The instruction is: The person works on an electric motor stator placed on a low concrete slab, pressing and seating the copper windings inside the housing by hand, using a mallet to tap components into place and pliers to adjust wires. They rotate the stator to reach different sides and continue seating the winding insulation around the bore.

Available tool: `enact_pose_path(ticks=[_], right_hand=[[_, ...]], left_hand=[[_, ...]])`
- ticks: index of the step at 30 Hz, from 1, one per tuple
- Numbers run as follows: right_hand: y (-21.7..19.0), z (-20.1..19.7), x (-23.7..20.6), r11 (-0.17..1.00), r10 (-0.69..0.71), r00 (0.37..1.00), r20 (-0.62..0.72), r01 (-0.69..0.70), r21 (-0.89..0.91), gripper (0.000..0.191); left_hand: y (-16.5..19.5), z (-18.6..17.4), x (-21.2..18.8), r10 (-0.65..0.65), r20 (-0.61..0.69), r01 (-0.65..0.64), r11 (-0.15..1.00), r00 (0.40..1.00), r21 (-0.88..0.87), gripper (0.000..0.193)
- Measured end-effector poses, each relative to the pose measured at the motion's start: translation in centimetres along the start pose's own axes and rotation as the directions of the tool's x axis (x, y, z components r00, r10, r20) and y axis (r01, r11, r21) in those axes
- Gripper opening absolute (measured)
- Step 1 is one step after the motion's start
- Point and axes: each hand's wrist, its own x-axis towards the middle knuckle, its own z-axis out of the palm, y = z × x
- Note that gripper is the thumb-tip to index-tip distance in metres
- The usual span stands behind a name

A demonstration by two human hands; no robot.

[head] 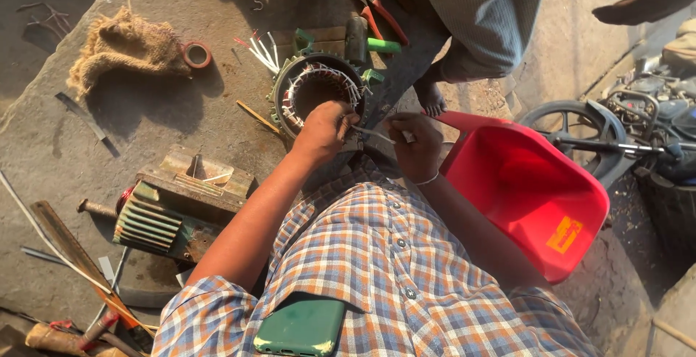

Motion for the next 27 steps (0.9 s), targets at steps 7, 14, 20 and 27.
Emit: enact_pose_path(ticks=[7,14,20,27], right_hand=[[-1.3,-1.2,3.3,0.739,-0.481,0.806,0.345,0.584,-0.336,0.018],[-1.0,-1.2,4.7,0.667,-0.47,0.746,0.471,0.65,-0.364,0.02],[-0.8,-1.0,5.0,0.648,-0.483,0.725,0.491,0.673,-0.356,0.022],[-0.7,-0.9,5.0,0.644,-0.482,0.721,0.497,0.676,-0.357,0.018]], left_hand=[[1.4,-0.5,0.3,-0.179,0.104,0.165,0.977,0.978,0.132,0.016],[2.0,-0.9,0.9,-0.168,0.098,0.164,0.985,0.981,0.051,0.015],[2.2,-0.9,1.2,-0.176,0.113,0.168,0.983,0.978,0.071,0.016],[2.7,-1.1,1.3,-0.191,0.114,0.186,0.981,0.975,0.049,0.016]])
